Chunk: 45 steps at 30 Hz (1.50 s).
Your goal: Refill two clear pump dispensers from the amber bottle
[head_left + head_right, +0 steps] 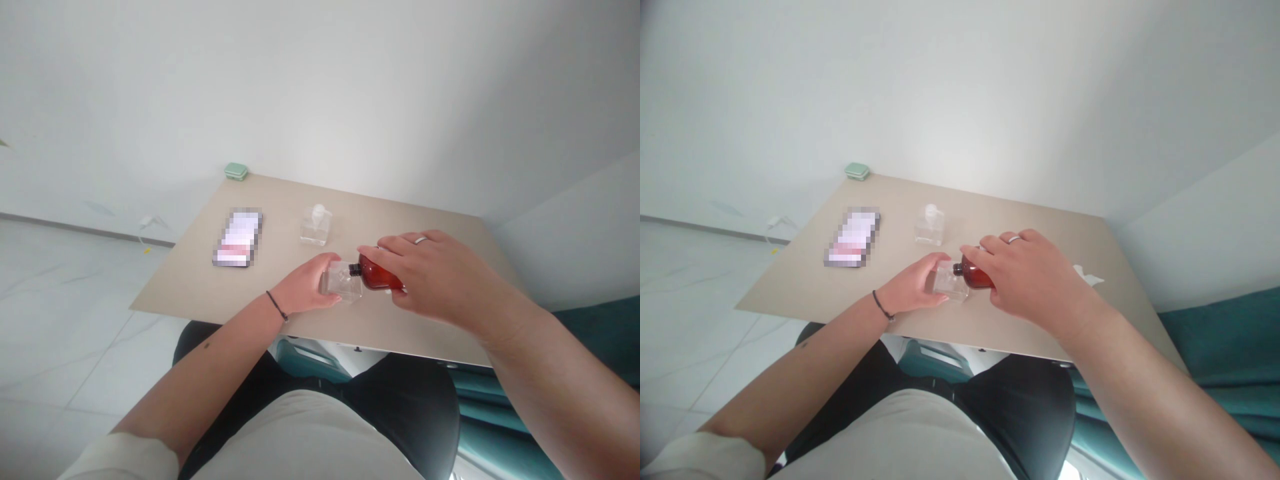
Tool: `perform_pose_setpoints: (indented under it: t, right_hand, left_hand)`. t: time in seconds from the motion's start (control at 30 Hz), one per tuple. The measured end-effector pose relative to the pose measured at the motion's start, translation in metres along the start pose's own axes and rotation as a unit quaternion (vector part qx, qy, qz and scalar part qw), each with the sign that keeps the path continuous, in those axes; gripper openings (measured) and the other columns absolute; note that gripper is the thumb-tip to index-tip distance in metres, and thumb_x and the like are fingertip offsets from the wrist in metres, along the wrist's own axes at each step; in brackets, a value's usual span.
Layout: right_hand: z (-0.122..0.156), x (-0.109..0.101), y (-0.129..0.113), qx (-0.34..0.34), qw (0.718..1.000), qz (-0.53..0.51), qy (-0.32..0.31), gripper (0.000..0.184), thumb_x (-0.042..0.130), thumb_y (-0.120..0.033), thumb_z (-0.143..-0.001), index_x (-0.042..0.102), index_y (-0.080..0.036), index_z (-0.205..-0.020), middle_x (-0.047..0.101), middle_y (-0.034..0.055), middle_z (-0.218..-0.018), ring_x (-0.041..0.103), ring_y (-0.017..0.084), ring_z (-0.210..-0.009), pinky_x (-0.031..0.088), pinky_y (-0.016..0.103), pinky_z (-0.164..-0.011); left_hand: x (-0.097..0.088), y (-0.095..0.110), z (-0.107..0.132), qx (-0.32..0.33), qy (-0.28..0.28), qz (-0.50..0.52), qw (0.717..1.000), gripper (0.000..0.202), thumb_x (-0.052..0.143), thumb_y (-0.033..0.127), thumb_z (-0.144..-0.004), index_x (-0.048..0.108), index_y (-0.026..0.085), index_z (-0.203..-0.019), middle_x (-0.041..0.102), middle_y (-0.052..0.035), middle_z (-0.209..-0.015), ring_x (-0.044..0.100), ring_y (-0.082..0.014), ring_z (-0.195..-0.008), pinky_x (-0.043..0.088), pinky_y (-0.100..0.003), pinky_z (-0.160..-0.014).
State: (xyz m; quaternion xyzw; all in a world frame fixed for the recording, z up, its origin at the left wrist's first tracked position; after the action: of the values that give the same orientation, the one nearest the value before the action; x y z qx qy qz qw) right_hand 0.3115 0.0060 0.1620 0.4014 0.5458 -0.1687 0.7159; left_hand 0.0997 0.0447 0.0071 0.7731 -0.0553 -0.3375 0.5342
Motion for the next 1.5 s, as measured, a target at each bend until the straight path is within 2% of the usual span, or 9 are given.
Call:
perform_pose_setpoints:
  t: [0.33,1.07,1.5]
  right_hand:
    - [-0.0003,-0.0005,-0.0006,-0.004,1.000,0.013,0.012,0.052,0.060,-0.020,-0.082,0.058,-0.027,-0.134,0.075,0.0073,-0.120,0.071,0.027,-0.101,0.042,0.038,-0.079]
    - [-0.0039,-0.0081,-0.0035,-0.017,0.999,0.040,-0.004,0.050,0.062,-0.019,-0.085,0.058,-0.026,-0.135,0.075,0.0072,-0.119,0.071,0.028,-0.100,0.040,0.038,-0.080]
    - [-0.0066,-0.0089,-0.0018,-0.034,0.998,0.048,0.000,0.047,0.063,-0.019,-0.087,0.059,-0.027,-0.133,0.075,0.0066,-0.116,0.069,0.024,-0.095,0.035,0.036,-0.076]
  left_hand:
    - [0.0006,-0.0016,-0.0002,0.005,0.001,-0.004,1.000,0.073,0.080,0.036,-0.074,0.048,0.020,-0.138,0.060,-0.0173,-0.141,0.060,-0.0357,-0.128,0.046,-0.055,-0.113]
    - [0.0009,-0.0034,-0.0001,0.012,0.001,-0.013,1.000,0.071,0.079,0.034,-0.075,0.048,0.020,-0.138,0.062,-0.0157,-0.139,0.062,-0.0347,-0.126,0.049,-0.052,-0.111]
    - [0.0005,-0.0017,-0.0003,0.006,0.002,-0.004,1.000,0.070,0.079,0.034,-0.074,0.049,0.019,-0.136,0.063,-0.0154,-0.136,0.062,-0.0349,-0.125,0.049,-0.051,-0.110]
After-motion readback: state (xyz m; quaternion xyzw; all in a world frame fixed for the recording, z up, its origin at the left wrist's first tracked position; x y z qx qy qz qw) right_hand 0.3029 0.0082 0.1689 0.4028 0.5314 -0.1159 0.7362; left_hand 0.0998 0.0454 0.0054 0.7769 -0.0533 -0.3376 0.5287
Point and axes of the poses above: each hand's wrist, its own z-axis away from the middle knuckle, its own x-axis out of the palm, y = z × x, the point moved 1 cm from there along -z, towards the middle knuckle
